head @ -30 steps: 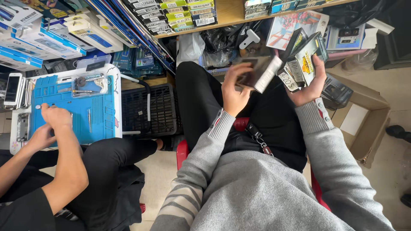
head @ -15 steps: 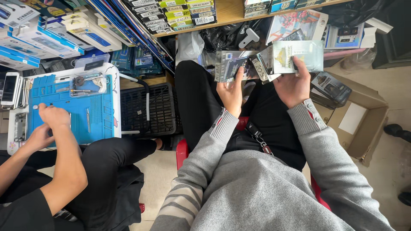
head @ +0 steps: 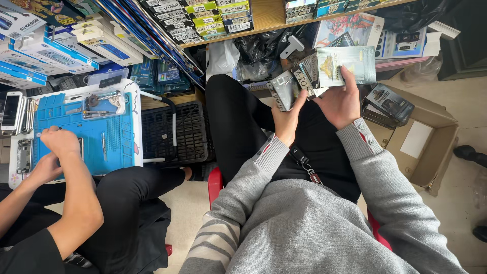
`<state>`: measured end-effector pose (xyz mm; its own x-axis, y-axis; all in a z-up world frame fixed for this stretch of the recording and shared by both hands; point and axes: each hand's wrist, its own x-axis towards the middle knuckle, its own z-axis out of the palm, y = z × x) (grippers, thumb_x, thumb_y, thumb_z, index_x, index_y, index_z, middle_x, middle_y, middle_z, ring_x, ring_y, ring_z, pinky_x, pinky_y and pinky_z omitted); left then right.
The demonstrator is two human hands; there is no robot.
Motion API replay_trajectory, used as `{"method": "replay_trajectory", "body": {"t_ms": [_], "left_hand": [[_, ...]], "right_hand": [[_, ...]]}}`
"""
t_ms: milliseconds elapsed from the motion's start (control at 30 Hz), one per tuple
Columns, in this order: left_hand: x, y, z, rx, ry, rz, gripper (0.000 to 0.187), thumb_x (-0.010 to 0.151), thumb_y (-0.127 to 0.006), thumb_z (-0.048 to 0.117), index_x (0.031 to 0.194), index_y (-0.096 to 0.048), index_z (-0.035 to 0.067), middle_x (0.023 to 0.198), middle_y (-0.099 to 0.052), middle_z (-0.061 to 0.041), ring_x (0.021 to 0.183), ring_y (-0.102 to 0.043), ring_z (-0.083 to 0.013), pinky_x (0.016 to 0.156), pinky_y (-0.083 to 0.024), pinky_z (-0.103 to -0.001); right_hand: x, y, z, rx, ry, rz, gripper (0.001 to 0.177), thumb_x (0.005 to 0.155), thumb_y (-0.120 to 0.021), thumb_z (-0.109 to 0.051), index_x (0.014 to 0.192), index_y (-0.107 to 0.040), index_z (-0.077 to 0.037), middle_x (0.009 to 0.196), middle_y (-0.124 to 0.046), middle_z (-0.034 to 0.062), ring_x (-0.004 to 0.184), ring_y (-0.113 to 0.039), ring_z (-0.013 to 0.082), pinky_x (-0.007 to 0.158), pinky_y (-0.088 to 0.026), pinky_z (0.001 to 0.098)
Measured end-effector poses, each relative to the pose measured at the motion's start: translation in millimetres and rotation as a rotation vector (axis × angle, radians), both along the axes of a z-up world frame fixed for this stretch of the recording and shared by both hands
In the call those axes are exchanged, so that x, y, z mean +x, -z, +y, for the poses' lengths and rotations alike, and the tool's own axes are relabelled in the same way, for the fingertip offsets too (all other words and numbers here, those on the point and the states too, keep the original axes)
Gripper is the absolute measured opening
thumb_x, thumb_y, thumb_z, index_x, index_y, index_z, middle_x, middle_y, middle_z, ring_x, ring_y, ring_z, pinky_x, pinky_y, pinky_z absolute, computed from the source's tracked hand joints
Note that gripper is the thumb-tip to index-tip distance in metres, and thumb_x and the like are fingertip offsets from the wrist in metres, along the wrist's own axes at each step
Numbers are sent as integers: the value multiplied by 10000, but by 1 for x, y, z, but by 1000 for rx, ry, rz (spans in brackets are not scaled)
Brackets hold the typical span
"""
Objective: The person sits cross-legged on a chair and organizes small packaged items and white foam sheets. They pick up items from a shelf, place them into a cardboard box, and arrange them neatly.
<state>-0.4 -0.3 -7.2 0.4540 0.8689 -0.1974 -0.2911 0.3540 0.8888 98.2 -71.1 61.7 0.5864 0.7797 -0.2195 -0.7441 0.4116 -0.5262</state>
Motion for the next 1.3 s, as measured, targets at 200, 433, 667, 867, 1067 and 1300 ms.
{"method": "replay_trajectory", "body": {"t_ms": [200,433,667,867,1067,1300], "left_hand": [[-22,1,23,206,323,-41,942,771,-924,306,1524,-405,81,1467,-502,-197,1352,-503,-328,1061,-544,-467],[-28,-66,17,-87,332,-133,1116,901,-761,261,1636,72,155,1608,-181,-286,1414,-357,-495,1052,-527,-537],[-32,-57,20,-250,270,-56,1197,889,-709,537,1611,109,44,1636,64,-322,1524,-102,-486,1151,-376,-569],[-31,-87,6,-365,208,-55,1220,858,-705,560,1610,125,78,1650,53,-283,1536,-99,-448,1216,-225,-624],[-24,-50,20,-465,188,53,1035,712,-624,584,1609,-212,276,1557,-465,8,1344,-503,-191,1104,-343,-408],[-26,-70,10,-442,144,-223,1085,922,-683,511,1648,43,163,1677,3,-248,1536,-125,-462,1211,-237,-608]], "right_hand": [[15,-9,-10,-19,79,-9,389,921,-685,-373,1169,-678,-72,1218,-729,143,1145,-717,306,1115,-526,516],[12,48,5,-143,235,-299,352,981,-777,-153,1273,-581,-174,1228,-650,12,1168,-679,217,1073,-539,515],[0,55,11,-330,279,-932,669,923,-873,-48,1459,-472,-59,1381,-579,124,1304,-544,248,1105,-482,506],[4,66,6,-367,316,-1225,1056,780,-991,-84,1533,-260,21,1507,-395,262,1439,-382,369,1218,-316,527],[6,24,-3,-122,261,-1234,941,977,-804,-229,1640,-139,-189,1706,-111,57,1579,-345,260,1333,-344,453],[1,63,11,-196,336,-952,558,999,-759,-92,1341,-321,-136,1331,-518,150,1167,-617,238,971,-608,391]]}}
